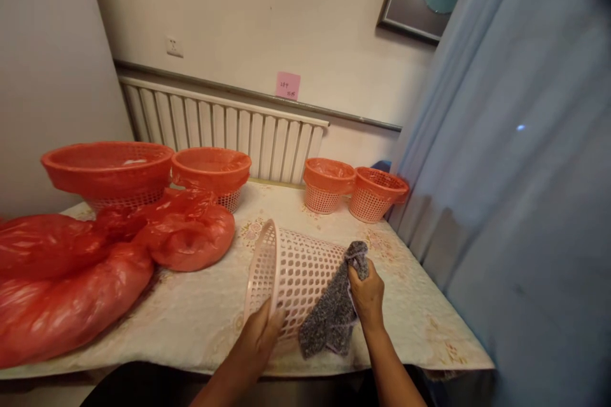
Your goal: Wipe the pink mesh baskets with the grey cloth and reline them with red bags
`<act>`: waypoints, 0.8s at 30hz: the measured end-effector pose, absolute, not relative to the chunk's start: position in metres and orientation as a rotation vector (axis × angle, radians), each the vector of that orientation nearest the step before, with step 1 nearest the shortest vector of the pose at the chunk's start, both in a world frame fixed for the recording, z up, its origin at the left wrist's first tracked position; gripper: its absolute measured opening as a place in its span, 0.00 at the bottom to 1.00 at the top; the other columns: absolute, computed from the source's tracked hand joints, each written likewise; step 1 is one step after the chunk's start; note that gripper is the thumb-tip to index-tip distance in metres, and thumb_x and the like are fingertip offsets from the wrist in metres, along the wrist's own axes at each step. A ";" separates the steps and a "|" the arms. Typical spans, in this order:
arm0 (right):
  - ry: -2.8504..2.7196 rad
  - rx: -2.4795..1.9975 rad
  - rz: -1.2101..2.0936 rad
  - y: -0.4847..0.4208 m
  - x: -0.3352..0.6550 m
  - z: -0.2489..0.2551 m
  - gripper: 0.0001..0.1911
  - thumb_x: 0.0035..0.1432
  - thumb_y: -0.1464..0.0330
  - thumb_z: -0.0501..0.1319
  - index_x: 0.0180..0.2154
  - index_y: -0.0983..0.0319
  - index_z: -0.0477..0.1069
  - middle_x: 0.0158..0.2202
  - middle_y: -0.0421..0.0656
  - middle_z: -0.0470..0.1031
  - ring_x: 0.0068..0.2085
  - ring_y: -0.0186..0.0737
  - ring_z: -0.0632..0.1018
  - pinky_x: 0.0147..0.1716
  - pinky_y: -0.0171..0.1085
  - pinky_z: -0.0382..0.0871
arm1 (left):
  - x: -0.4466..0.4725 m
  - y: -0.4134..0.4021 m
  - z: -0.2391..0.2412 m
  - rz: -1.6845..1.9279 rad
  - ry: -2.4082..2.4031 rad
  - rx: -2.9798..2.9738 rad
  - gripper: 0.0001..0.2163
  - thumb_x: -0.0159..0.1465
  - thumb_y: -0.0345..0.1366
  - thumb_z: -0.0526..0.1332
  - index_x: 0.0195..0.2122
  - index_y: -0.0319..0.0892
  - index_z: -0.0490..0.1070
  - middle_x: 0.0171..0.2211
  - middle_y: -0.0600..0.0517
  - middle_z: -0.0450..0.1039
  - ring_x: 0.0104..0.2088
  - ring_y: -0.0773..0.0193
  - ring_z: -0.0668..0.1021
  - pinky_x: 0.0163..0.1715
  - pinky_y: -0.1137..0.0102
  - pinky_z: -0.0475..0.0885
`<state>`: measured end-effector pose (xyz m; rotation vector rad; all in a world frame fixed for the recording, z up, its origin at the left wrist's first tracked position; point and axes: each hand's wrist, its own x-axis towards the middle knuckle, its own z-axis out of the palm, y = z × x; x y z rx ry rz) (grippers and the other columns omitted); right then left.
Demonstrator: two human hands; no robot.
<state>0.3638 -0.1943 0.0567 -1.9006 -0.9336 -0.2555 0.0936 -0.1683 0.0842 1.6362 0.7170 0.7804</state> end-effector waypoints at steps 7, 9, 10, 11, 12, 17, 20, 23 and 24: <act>-0.936 -1.837 -0.333 -0.199 0.357 0.037 0.23 0.54 0.60 0.55 0.46 0.67 0.72 0.43 0.55 0.77 0.45 0.52 0.76 0.44 0.45 0.69 | 0.113 -0.147 0.117 0.860 0.704 1.452 0.25 0.67 0.51 0.48 0.57 0.39 0.65 0.57 0.46 0.70 0.57 0.53 0.71 0.60 0.58 0.62; -0.965 -1.821 -0.360 -0.200 0.348 0.032 0.24 0.54 0.61 0.56 0.48 0.69 0.71 0.47 0.58 0.75 0.49 0.54 0.75 0.50 0.50 0.67 | 0.113 -0.145 0.116 0.860 0.681 1.478 0.24 0.67 0.50 0.48 0.58 0.40 0.64 0.57 0.46 0.70 0.57 0.54 0.71 0.60 0.59 0.61; -0.994 -1.801 -0.383 -0.200 0.340 0.031 0.24 0.54 0.62 0.56 0.48 0.70 0.71 0.49 0.58 0.74 0.51 0.55 0.74 0.52 0.52 0.66 | 0.113 -0.145 0.115 0.848 0.680 1.495 0.24 0.68 0.49 0.49 0.58 0.40 0.64 0.57 0.46 0.70 0.57 0.54 0.71 0.60 0.59 0.61; -1.037 -1.771 -0.410 -0.200 0.329 0.032 0.24 0.54 0.62 0.56 0.48 0.70 0.71 0.50 0.59 0.73 0.52 0.56 0.73 0.53 0.54 0.65 | 0.112 -0.145 0.113 0.834 0.686 1.514 0.24 0.68 0.49 0.49 0.58 0.39 0.63 0.57 0.46 0.70 0.57 0.54 0.71 0.60 0.59 0.62; -1.095 -1.729 -0.436 -0.201 0.316 0.034 0.23 0.54 0.63 0.56 0.49 0.70 0.70 0.50 0.58 0.73 0.53 0.56 0.72 0.53 0.55 0.65 | 0.110 -0.146 0.111 0.825 0.693 1.534 0.23 0.68 0.48 0.49 0.59 0.39 0.63 0.57 0.46 0.70 0.57 0.54 0.70 0.60 0.59 0.62; -1.522 -1.431 -0.342 -0.196 0.249 0.073 0.24 0.49 0.72 0.57 0.51 0.63 0.68 0.51 0.49 0.74 0.55 0.49 0.71 0.59 0.52 0.60 | 0.106 -0.149 0.098 0.861 0.662 1.658 0.23 0.69 0.46 0.48 0.61 0.40 0.60 0.62 0.47 0.63 0.63 0.56 0.63 0.65 0.60 0.52; -1.599 -1.373 -0.244 -0.183 0.237 0.100 0.23 0.48 0.74 0.56 0.48 0.61 0.69 0.47 0.47 0.75 0.52 0.46 0.73 0.60 0.48 0.59 | 0.105 -0.150 0.088 0.874 0.733 1.670 0.25 0.68 0.47 0.49 0.62 0.39 0.59 0.64 0.46 0.61 0.65 0.54 0.60 0.66 0.58 0.49; -1.554 -1.426 -0.210 -0.167 0.249 0.113 0.21 0.48 0.73 0.56 0.46 0.62 0.70 0.44 0.46 0.76 0.48 0.45 0.75 0.57 0.46 0.62 | 0.104 -0.153 0.078 0.873 0.756 1.674 0.25 0.68 0.47 0.49 0.62 0.39 0.59 0.63 0.46 0.61 0.65 0.55 0.60 0.66 0.60 0.50; -1.527 -1.455 -0.194 -0.163 0.257 0.114 0.20 0.49 0.73 0.56 0.46 0.62 0.71 0.43 0.46 0.76 0.47 0.45 0.75 0.55 0.46 0.64 | 0.104 -0.155 0.076 0.872 0.741 1.673 0.25 0.68 0.46 0.49 0.63 0.39 0.59 0.63 0.46 0.62 0.65 0.55 0.60 0.66 0.60 0.51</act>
